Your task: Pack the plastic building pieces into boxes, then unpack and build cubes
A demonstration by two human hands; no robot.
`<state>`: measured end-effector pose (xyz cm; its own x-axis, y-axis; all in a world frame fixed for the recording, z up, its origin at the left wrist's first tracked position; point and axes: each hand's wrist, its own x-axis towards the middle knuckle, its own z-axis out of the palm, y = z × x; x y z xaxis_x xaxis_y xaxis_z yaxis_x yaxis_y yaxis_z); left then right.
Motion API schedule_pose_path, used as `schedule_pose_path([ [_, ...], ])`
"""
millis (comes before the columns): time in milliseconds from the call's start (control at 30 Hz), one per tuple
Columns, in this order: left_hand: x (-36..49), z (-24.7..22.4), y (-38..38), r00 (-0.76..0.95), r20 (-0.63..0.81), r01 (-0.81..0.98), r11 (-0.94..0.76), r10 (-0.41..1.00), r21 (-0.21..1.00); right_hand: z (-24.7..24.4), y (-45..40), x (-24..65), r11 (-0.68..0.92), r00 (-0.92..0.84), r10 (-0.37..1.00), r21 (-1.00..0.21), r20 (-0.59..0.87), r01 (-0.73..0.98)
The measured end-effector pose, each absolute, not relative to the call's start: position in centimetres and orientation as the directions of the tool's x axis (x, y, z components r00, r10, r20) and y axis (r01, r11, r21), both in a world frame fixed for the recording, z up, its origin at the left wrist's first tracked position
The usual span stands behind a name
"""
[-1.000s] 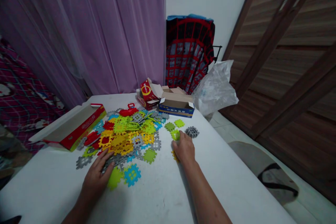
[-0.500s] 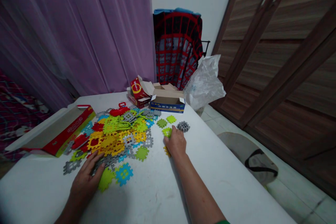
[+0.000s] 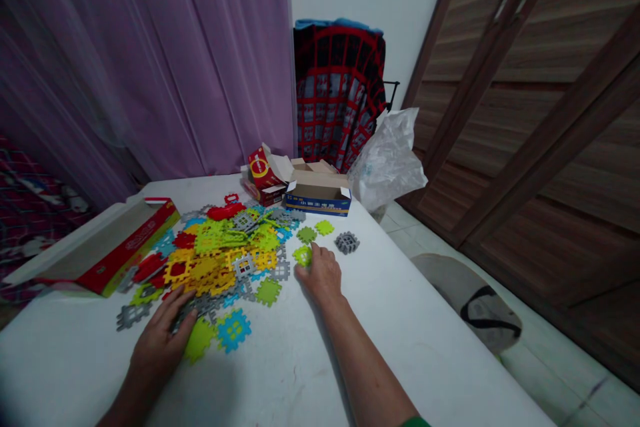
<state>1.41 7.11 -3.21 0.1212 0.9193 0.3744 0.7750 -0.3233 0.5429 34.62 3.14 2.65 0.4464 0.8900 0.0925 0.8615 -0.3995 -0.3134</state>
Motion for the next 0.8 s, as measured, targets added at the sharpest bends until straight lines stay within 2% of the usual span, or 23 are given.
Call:
schedule_pose_path([
  [467, 1.49, -2.56, 6.80, 0.131, 0.379, 0.789, -0.328, 0.916, 0.520, 3.06, 2.89, 34.23, -0.443, 0.467, 0.880, -0.207, 0.087, 0.872],
  [800, 1.44, -2.59, 6.92, 0.127, 0.391, 0.782, -0.334, 0.912, 0.526, 3.23, 2.77, 34.12, -0.449, 0.475, 0.876, -0.216, 0.083, 0.867],
])
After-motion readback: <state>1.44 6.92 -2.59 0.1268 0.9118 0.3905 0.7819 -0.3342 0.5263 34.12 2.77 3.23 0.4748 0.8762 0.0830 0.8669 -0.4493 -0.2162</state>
